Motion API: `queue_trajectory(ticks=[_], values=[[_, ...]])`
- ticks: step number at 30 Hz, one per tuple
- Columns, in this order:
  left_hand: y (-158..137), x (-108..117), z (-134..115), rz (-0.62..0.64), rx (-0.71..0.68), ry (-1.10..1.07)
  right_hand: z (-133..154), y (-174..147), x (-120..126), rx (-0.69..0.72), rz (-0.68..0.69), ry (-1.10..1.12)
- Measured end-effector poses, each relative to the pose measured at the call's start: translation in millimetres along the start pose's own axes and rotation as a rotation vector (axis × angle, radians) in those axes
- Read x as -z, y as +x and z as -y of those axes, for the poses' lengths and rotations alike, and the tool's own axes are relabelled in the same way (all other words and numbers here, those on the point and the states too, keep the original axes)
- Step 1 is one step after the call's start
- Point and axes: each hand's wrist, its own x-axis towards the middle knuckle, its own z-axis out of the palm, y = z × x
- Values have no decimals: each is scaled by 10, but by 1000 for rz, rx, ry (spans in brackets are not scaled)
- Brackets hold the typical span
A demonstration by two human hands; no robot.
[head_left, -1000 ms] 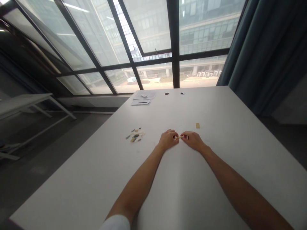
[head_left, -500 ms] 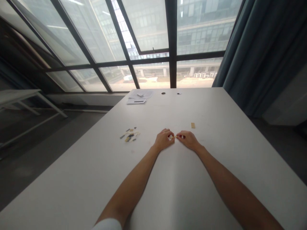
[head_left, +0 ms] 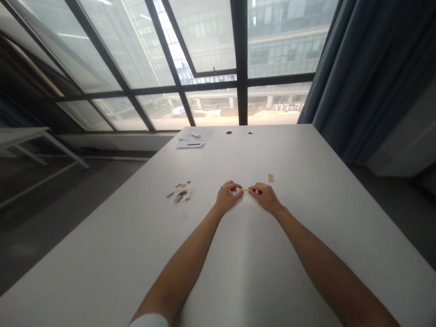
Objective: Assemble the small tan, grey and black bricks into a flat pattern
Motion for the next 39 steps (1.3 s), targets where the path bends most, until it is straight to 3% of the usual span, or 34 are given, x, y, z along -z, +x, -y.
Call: queue_trajectory(ticks=[14, 29, 39], values=[[9, -17, 63, -41, 26, 0, 12, 7, -3, -17, -15, -35], [11, -31, 110, 0, 11, 0, 74, 1, 4, -1, 113, -80], [20, -58, 140, 20, -3, -11, 49, -9, -11, 18, 115, -95]])
